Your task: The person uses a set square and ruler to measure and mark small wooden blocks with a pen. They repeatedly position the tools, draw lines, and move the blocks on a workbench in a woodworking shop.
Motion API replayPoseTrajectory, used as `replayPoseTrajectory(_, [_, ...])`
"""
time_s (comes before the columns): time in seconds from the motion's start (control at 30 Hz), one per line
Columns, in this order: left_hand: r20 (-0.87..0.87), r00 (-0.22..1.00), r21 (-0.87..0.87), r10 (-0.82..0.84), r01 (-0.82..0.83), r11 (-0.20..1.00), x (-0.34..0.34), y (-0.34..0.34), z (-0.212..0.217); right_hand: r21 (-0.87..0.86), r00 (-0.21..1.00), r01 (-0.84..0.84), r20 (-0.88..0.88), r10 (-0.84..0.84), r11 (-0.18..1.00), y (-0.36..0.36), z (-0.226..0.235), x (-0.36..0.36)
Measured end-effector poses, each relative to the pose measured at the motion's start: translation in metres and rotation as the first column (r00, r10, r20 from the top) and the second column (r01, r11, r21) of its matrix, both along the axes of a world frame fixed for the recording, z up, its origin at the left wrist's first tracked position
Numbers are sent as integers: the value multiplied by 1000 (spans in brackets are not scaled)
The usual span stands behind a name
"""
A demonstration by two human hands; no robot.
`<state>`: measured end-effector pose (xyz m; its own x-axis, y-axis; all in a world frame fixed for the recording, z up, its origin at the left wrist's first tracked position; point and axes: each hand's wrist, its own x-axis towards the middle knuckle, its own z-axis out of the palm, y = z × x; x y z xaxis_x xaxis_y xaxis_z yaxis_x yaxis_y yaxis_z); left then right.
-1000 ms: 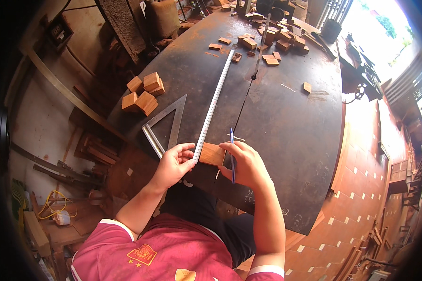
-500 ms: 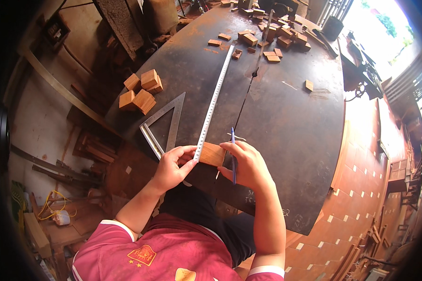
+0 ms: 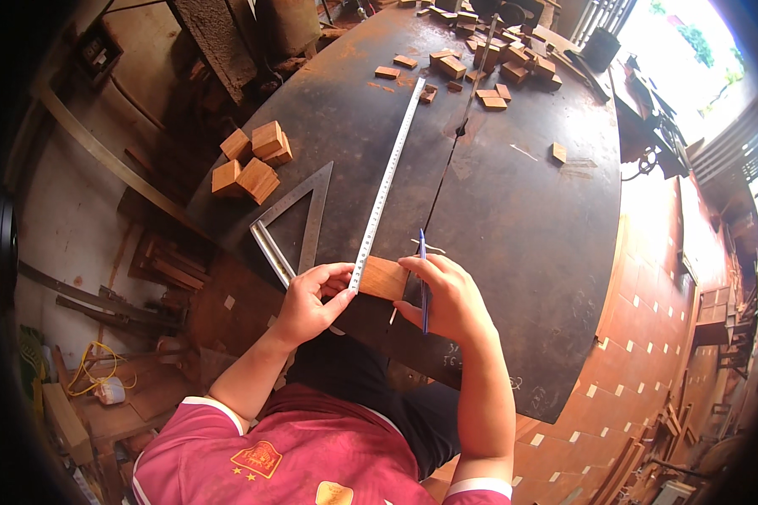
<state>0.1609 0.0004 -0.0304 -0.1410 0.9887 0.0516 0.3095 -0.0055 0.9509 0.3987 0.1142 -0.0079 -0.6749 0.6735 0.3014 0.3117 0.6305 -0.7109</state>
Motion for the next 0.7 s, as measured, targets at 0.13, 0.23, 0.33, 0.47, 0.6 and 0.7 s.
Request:
replayPoseTrajectory(0.13, [37,999,-13,-7,8,1000,-1,0,-1,0,1000,0,1,0,1000,0,-1,1])
replayPoseTrajectory(0.23, [47,999,-25,-9,10,1000,-2,0,-1,66,1000,6,-24,-4,998,-1,3,-1])
replayPoseTrajectory(0.33, [62,998,-27,-4,6,1000,-2,0,1,98,997,32,-69,-26,995,0,1,1])
replayPoseTrajectory(0.47, [82,997,-32,-2,5,999,-3,0,0,-136,963,20,-264,-56,991,-3,-6,1])
replayPoseTrajectory(0.6, [89,996,-46,-16,21,999,-4,0,0,-517,890,-124,-435,-135,847,-11,-4,-13])
replayPoseTrajectory(0.7, [76,997,-51,-21,25,998,-6,1,2,-603,912,-172,-397,-106,779,-14,-5,-25])
